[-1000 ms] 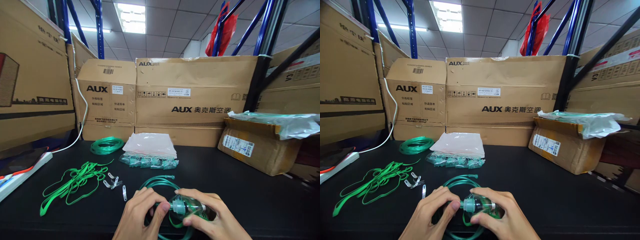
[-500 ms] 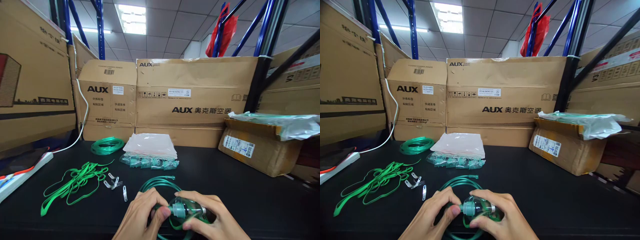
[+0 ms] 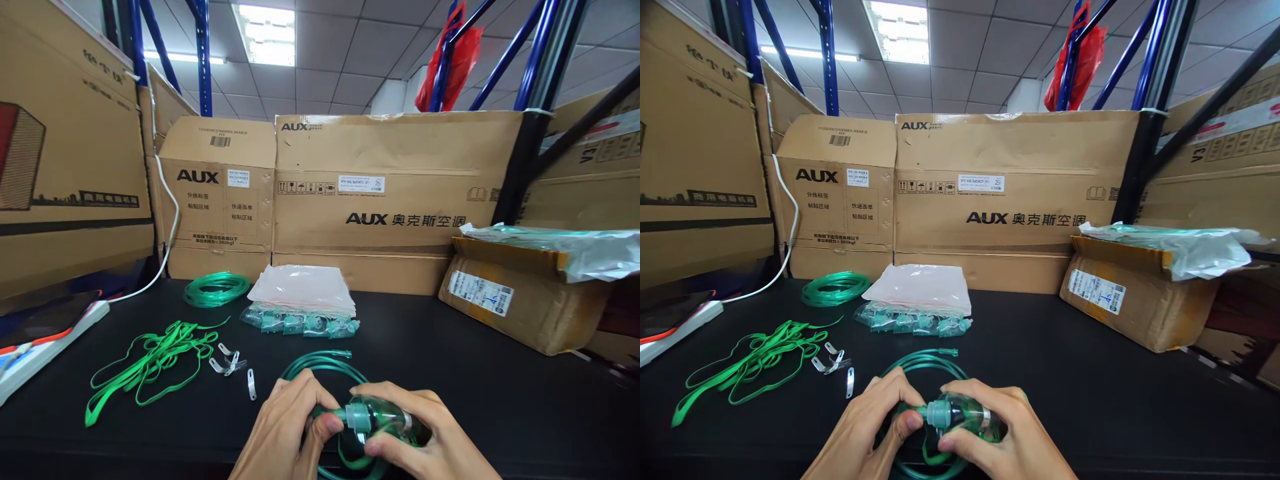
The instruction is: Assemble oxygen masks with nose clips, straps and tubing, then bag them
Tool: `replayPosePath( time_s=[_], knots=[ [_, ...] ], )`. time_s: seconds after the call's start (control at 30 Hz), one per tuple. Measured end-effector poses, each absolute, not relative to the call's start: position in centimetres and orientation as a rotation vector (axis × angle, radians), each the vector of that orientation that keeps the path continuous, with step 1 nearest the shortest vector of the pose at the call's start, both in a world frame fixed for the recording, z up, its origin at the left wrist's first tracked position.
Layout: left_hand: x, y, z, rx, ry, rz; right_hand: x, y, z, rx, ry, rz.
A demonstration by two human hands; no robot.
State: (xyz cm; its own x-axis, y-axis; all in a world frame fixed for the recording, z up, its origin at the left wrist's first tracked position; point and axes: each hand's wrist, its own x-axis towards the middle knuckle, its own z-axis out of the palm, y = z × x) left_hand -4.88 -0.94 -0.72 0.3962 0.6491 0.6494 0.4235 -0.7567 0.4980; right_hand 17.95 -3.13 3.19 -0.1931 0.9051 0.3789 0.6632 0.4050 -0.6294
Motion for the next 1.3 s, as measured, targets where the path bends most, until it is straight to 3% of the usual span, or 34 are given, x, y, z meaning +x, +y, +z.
replayPosePath(
  time_s=[0.5, 1.3],
  knots=[
    [-4.3, -0.8, -1.1, 2.385, 0.793, 1.643, 18.1, -3.2, 3.9, -1.314, -1.972, 0.527],
    [-4.3, -0.6, -1.3, 2.563, 0.837, 1.498, 17.7, -3.2, 3.1, -1.349, -1.977, 0.37]
  ],
)
